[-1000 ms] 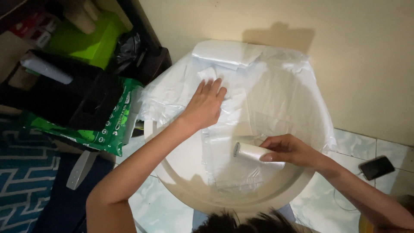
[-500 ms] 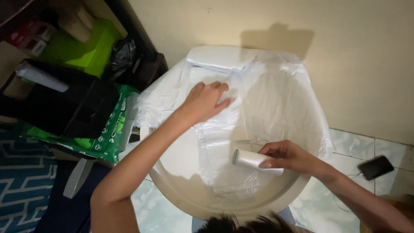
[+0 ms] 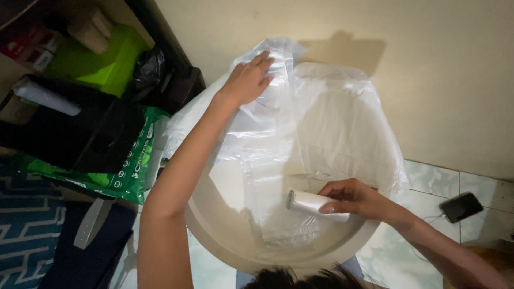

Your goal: Rolling a strip of plastic bags into a compact roll on a flat surface.

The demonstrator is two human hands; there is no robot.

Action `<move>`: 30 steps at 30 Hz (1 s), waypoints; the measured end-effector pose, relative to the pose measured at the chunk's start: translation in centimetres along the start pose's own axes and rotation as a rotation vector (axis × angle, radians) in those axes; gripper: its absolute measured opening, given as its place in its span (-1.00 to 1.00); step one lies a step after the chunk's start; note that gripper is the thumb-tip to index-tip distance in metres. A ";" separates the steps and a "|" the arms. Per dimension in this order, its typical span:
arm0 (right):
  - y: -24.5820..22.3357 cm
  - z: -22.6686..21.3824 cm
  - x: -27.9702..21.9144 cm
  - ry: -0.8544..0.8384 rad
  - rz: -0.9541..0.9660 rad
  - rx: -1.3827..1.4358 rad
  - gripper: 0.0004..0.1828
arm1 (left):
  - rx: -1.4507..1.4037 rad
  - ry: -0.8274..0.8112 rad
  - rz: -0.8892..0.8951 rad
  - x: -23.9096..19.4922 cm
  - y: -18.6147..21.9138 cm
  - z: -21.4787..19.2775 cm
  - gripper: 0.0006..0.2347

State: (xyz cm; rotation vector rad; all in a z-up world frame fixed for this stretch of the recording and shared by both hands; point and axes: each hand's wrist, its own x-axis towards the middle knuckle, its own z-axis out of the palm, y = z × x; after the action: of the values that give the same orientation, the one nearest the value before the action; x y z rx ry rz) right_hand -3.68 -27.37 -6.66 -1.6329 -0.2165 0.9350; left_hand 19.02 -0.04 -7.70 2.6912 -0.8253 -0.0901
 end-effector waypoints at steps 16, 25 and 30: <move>-1.6 0.8 0.8 0.241 -0.174 -0.364 -0.71 | 0.096 0.297 0.353 -12.5 5.4 1.8 -0.70; -0.8 0.1 2.0 0.253 -0.155 -0.296 -0.73 | -0.167 0.255 0.167 -18.5 8.7 3.4 -0.83; 0.2 -1.4 3.0 0.349 -0.082 0.072 -0.78 | -0.645 0.032 -0.467 -21.1 10.4 -0.1 -0.48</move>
State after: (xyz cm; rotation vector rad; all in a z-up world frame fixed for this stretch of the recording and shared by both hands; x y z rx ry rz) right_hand -0.81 -26.68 -8.17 -1.6778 -0.0092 0.5769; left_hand -4.06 3.65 -4.97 2.1938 -0.0984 -0.3530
